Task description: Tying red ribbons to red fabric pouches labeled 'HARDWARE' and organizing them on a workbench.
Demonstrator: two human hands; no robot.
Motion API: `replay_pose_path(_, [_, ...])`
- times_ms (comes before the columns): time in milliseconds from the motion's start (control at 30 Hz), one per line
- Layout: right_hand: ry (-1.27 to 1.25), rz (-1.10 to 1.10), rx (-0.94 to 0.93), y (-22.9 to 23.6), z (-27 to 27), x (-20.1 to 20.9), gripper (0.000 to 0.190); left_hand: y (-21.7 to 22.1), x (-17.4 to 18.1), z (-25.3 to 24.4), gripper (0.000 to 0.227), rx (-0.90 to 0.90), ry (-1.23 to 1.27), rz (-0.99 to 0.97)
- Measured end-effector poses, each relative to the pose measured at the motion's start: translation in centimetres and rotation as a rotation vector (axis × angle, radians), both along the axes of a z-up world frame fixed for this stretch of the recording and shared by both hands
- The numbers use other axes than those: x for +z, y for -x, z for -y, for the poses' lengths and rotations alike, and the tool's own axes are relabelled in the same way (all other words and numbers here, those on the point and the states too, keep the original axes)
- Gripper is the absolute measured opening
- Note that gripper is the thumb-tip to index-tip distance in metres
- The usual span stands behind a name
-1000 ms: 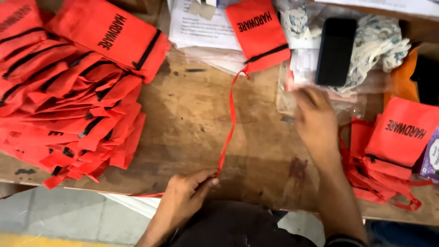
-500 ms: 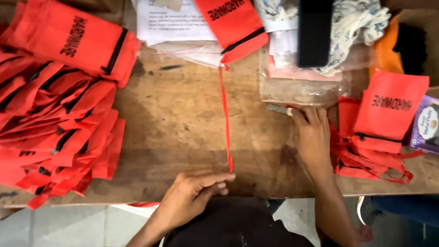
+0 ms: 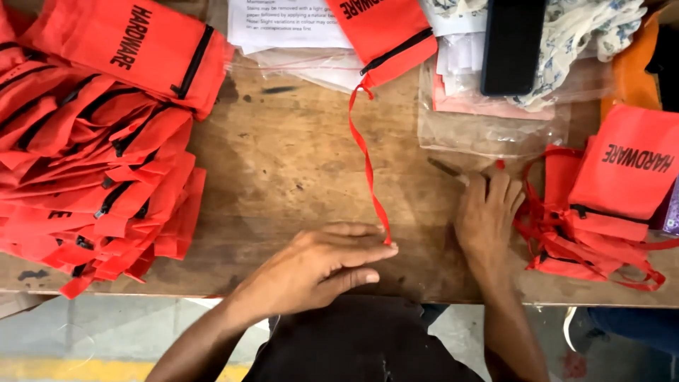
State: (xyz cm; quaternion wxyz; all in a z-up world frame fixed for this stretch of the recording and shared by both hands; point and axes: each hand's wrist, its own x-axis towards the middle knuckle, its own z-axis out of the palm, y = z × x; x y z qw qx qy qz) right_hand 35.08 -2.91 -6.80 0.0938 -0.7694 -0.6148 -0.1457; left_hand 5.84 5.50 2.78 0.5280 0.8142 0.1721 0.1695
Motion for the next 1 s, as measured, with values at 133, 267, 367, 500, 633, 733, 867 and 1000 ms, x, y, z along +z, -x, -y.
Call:
replay_pose_path(133, [0.093, -0.275, -0.105, 1.4, 4.2, -3.5, 0.02, -1.1, 0.6, -1.2, 0.048, -0.065, 0.008, -0.025])
replay_pose_path(267, [0.054, -0.558, 0.181, 5.7, 5.0, -2.2, 0.044, -2.7, 1.0, -2.4, 0.056, -0.169, -0.062, -0.002])
replay_pose_path(367, [0.014, -0.702, 0.234, 7.8, 4.9, -2.1, 0.049, -3.7, 0.6, -3.1, 0.059, -0.219, -0.102, -0.062])
replay_pose_path(500, [0.0, -0.858, 0.134, 7.5, 4.6, -2.1, 0.052, -4.1, -0.8, -3.8, 0.066, -0.182, -0.153, -0.117])
replay_pose_path(633, [0.018, -0.815, 0.085, 7.3, 4.4, 0.9, 0.052, -3.7, -1.5, -4.5, 0.071, -0.134, -0.058, -0.126])
replay_pose_path(733, [-0.21, -0.649, 0.096, 5.6, 4.4, 1.2, 0.043, -3.2, -0.5, -4.9, 0.076, -0.101, -0.121, -0.188])
replay_pose_path(867, [-0.783, -0.946, -0.183, 0.5, 6.1, 2.6, 0.016, -2.1, -0.1, -4.9, 0.073, -0.044, -0.013, -0.148])
replay_pose_path(1000, [-0.803, -1.216, -0.167, -2.8, 11.2, 1.0, 0.018, -2.2, -0.1, -5.2, 0.074, -0.076, -0.016, -0.151])
